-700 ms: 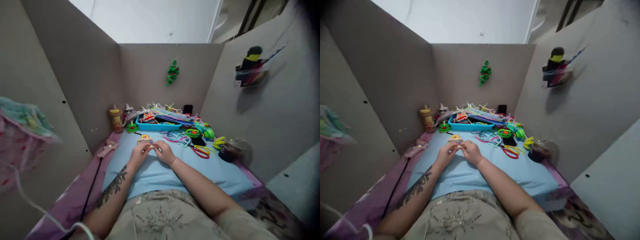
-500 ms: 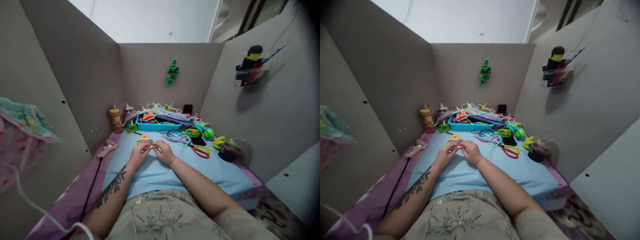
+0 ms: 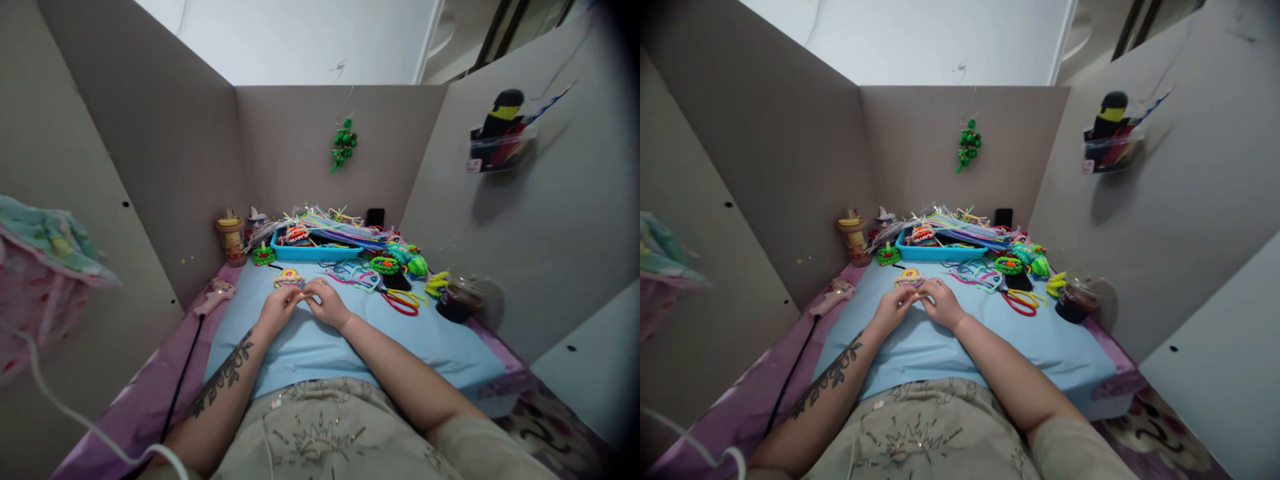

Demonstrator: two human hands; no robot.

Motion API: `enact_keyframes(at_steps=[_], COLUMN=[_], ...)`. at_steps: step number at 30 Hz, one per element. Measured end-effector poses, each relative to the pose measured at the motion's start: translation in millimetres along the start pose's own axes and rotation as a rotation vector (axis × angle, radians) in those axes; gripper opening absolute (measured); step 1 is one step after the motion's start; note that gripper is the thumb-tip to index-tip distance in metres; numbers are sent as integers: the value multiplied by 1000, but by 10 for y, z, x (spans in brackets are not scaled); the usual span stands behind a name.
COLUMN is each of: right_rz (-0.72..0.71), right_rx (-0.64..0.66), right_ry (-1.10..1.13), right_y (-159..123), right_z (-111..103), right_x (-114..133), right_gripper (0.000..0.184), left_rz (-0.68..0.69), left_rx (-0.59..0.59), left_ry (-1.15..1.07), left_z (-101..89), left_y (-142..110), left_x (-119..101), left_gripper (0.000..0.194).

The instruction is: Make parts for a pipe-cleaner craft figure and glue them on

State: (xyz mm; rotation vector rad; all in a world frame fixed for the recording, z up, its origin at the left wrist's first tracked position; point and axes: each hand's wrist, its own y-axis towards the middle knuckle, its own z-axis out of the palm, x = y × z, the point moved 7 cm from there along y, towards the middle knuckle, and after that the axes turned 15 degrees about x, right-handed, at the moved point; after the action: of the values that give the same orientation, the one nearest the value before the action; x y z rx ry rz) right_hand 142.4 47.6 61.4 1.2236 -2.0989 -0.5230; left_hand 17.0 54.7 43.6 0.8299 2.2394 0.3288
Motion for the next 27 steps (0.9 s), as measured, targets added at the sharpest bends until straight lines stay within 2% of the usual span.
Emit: enact_keyframes(at_steps=[7, 15, 22, 27], right_rz=[-11, 2, 24, 73], right_rx=[9, -30, -44, -29], right_ry=[5, 27, -77, -207], right_y=[-16, -23, -29, -37], right_z=[22, 2, -26, -18], right_x=[-16, -31, -23, -28], right_gripper=[14, 20, 16, 10], left_rz=[38, 57, -66, -70], left_rx=[5, -47, -71, -67], left_ry=[2, -23, -147, -186], left_z=[-4, -31, -18, -6], left_y=[0, -10, -33, -28], left_x=[-49, -8, 108, 114], left_gripper=[13, 14, 21, 27])
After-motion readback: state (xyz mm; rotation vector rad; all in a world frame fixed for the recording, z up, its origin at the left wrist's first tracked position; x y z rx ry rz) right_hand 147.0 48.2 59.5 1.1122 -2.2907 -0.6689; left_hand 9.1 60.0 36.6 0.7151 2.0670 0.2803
